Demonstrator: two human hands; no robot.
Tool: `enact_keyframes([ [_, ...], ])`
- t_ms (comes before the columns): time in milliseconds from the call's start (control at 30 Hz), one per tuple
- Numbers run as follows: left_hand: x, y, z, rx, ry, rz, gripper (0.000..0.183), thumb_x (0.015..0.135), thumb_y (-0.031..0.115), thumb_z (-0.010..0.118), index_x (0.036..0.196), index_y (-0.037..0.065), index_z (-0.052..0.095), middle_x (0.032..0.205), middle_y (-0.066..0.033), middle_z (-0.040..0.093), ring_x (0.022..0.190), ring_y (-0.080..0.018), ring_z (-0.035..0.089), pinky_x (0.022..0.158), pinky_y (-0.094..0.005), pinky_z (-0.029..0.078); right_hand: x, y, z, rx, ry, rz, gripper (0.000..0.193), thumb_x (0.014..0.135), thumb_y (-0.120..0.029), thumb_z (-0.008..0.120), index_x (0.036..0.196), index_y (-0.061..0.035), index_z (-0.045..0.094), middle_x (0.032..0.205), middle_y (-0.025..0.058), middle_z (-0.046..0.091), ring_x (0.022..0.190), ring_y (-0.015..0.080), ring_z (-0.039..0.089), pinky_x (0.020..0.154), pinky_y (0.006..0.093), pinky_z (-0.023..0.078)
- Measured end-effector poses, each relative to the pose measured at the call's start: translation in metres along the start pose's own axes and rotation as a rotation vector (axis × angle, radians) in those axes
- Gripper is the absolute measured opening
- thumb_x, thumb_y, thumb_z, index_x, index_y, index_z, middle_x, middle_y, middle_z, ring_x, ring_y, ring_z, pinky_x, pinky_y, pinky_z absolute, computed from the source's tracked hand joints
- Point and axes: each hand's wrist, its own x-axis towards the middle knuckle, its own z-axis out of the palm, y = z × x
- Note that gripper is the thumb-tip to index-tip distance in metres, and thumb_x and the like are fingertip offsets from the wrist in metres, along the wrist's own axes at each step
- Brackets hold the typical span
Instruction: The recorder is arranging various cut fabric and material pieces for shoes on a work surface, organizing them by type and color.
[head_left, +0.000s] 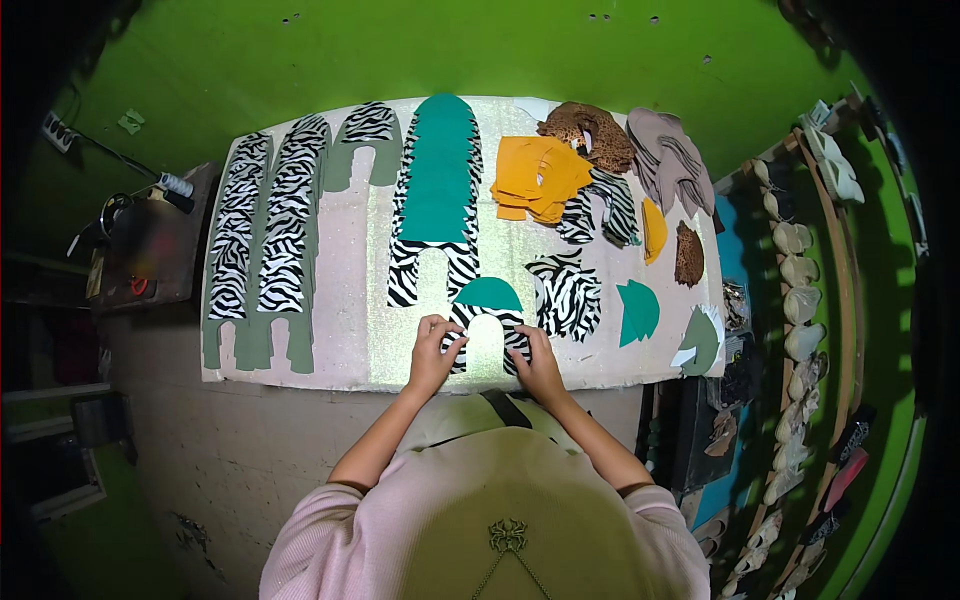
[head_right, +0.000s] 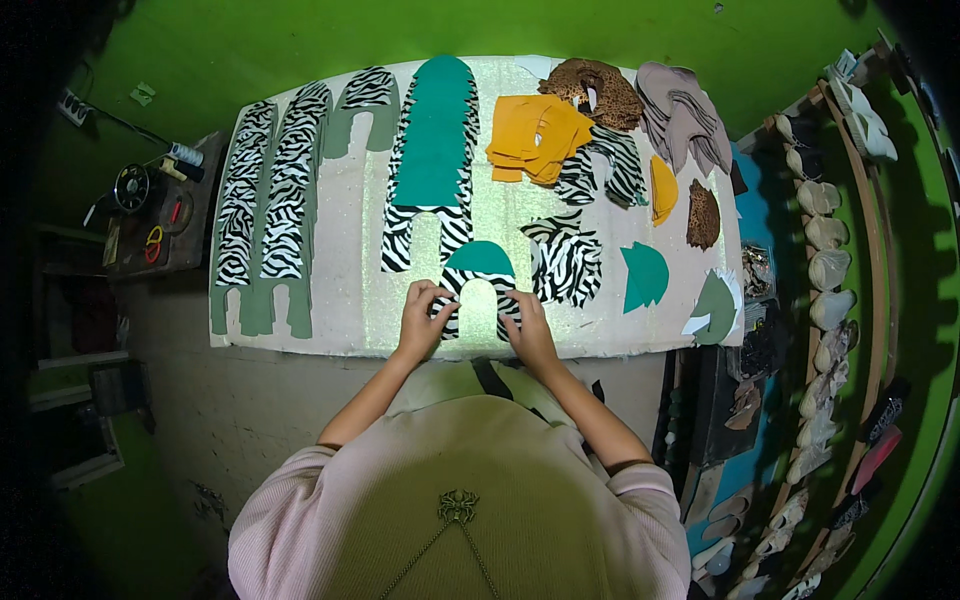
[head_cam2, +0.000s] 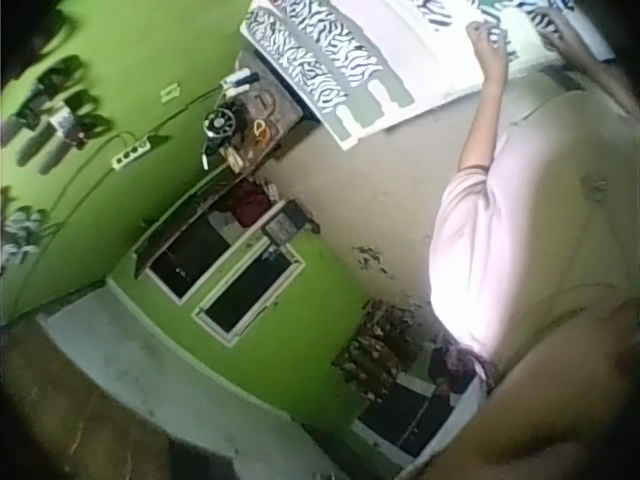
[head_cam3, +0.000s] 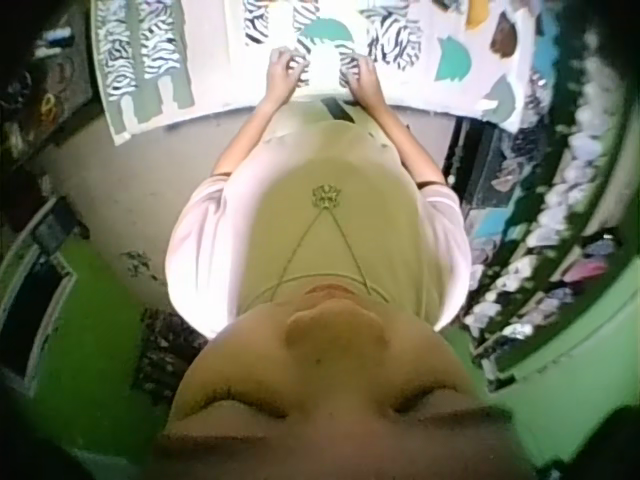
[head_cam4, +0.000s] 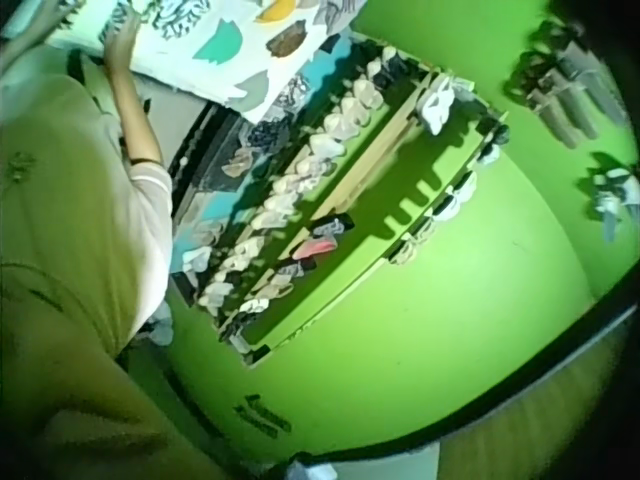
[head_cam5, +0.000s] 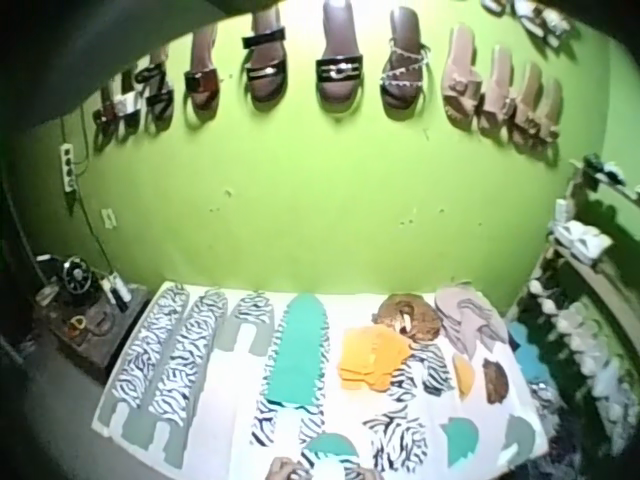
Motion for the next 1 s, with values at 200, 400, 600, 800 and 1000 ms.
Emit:
enact_keyframes([
  [200,0.006,-0.015,-0.023,-0.049,0.107,0.011,0.019,0.077,0.000,0.070,0.096,0.000,0.065,0.100,-0.0095,0.047,0.089,-0.0188,0.053,0.072,-0.0261,0.045,0.022,-0.028,0.009,0.082,-0.044,0.011,0.038,0.083,-0.009,0.064,0.117,-0.0019,0.049,0.104,0.0138,0.053,0.081,0.0258,0.049,0.077,0.0318,0.043],
  [400,0.035,-0.018,-0.056,-0.001,0.220,-0.042,0.019,0.078,0.003,0.069,0.097,0.001,0.067,0.102,-0.0115,0.051,0.095,-0.0242,0.054,0.078,-0.0303,0.047,0.069,-0.038,0.036,0.140,-0.033,0.029,0.041,0.083,-0.010,0.066,0.119,-0.0026,0.049,0.101,0.0122,0.052,0.082,0.0224,0.050,0.076,0.0302,0.043],
  [600,0.066,-0.050,-0.065,-0.032,0.220,-0.029,0.020,0.078,0.001,0.067,0.098,0.002,0.066,0.108,-0.0141,0.053,0.098,-0.0279,0.056,0.083,-0.0324,0.047,0.104,-0.028,0.066,0.212,0.012,0.031,0.044,0.080,-0.009,0.068,0.119,-0.0025,0.049,0.102,0.0110,0.053,0.082,0.0199,0.050,0.076,0.0298,0.044],
  [800,0.071,-0.053,-0.064,-0.002,0.170,-0.033,0.021,0.078,0.002,0.066,0.100,0.002,0.065,0.109,-0.0156,0.054,0.104,-0.0308,0.055,0.089,-0.0350,0.045,0.107,-0.029,0.072,0.126,0.022,0.068,0.045,0.079,-0.009,0.071,0.118,0.0003,0.050,0.098,0.0075,0.050,0.076,0.0132,0.045,0.069,0.0249,0.042],
  [1000,0.071,-0.055,-0.063,0.025,0.158,-0.057,0.023,0.078,0.003,0.067,0.101,0.002,0.064,0.111,-0.0155,0.054,0.105,-0.0315,0.054,0.089,-0.0356,0.045,0.109,-0.022,0.075,0.090,0.014,0.063,0.046,0.079,-0.009,0.071,0.119,0.0005,0.050,0.097,0.0092,0.049,0.079,0.0163,0.046,0.071,0.0274,0.043],
])
